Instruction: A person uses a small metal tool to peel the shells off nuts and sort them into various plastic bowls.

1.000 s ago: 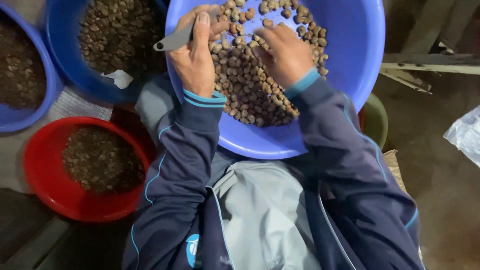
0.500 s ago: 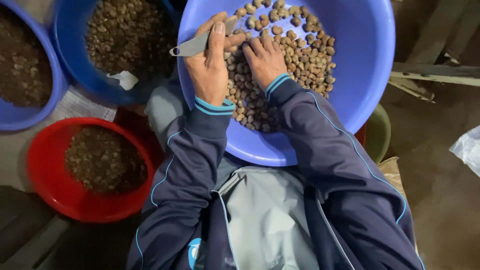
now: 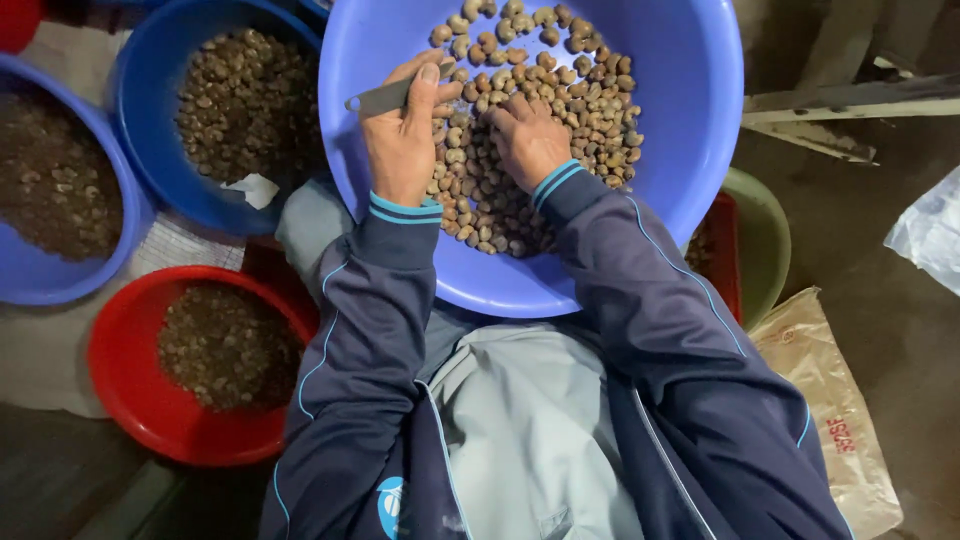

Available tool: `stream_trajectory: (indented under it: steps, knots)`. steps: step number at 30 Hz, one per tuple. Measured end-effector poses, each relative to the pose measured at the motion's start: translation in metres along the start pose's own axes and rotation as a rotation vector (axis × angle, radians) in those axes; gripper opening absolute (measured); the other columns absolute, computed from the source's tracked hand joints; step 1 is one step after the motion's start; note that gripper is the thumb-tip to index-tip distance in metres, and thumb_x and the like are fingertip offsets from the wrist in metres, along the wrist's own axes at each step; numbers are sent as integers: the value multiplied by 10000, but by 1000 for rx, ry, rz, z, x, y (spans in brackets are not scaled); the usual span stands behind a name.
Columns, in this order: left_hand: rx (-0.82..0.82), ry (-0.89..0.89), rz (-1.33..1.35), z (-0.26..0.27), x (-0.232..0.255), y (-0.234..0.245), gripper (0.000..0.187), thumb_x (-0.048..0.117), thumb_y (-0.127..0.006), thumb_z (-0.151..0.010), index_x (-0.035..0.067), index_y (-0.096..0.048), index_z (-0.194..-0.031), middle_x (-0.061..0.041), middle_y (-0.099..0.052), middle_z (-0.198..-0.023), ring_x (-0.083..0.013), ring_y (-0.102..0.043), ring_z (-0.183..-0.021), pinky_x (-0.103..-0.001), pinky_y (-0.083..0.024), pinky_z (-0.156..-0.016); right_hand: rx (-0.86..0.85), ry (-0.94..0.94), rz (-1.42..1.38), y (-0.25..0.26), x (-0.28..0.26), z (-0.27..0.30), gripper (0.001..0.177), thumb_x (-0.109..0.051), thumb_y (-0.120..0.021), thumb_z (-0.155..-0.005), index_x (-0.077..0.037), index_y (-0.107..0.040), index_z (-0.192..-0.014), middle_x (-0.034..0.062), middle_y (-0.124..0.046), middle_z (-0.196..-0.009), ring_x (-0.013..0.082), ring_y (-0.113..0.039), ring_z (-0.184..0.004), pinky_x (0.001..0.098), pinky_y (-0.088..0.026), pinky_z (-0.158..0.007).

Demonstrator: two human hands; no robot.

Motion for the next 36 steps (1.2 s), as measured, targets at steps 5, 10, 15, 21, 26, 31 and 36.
stream_trajectory:
  steps: [5,10,15,21,26,31,36]
  knots:
    - [46,-36,29,0,6,4,285,243,-634,-1039,23,-707,-1206,-108,-773,-1030,-212,-797,-916,-279,-637,-725,43,0,90,4,-4,-13,110,-196,-713,-913,-142,-709,-1009,77,-647,-987,310,-637,-867,426,-558,-608]
    - [35,-9,37,1,11,2,319,291,-621,-1048,40,-695,-1231,-113,-778,-1090,-209,-796,-933,-265,-619,-761,64,6,122,-9,-7,-37,283,-185,-694,-944,-117,-670,-1218,80,-614,-1057,293,-640,-854,402,-563,-610]
    - [23,34,-31,0,13,2,349,319,-601,-1039,43,-693,-1232,-94,-775,-1073,-198,-793,-932,-292,-630,-793,86,-17,202,-53,7,-48,216,-221,-764,-845,-119,-688,-1019,130,-597,-1073,340,-621,-826,415,-548,-562]
    - [25,44,-40,0,11,1,334,289,-621,-1028,21,-694,-1214,-112,-784,-1052,-198,-799,-926,-277,-630,-786,118,-24,100,-38,2,-47,282,-226,-772,-845,-114,-625,-1059,164,-603,-1105,371,-652,-715,454,-545,-548]
    - [-12,-15,-8,2,20,0,290,249,-621,-1051,32,-682,-1234,-110,-775,-1086,-216,-792,-993,-292,-634,-845,-150,-342,-927,1,9,-44,315,-102,-680,-941,-42,-610,-1243,104,-681,-1030,236,-683,-847,339,-569,-697]
    - [-175,-132,-32,5,38,-18,233,210,-639,-1071,78,-717,-1247,-29,-762,-1159,-123,-693,-949,-250,-574,-860,-157,-574,-1749,37,1,-17,348,-71,-648,-1017,4,-548,-1342,65,-620,-1019,142,-656,-751,271,-612,-682]
    - [-398,-171,78,8,44,-39,188,181,-683,-1035,45,-731,-1156,-112,-691,-1298,-265,-652,-1258,-394,-535,-1140,-52,-508,-1896,55,-1,-6,381,-51,-712,-990,-27,-563,-1340,52,-652,-963,159,-677,-755,254,-609,-718]
Point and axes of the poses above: each hand's wrist, its own z-axis away from the middle knuckle, its own y-axis out of the back of the hand, x = y × z, the point moved 9 cm from there along -z, towards the middle knuckle
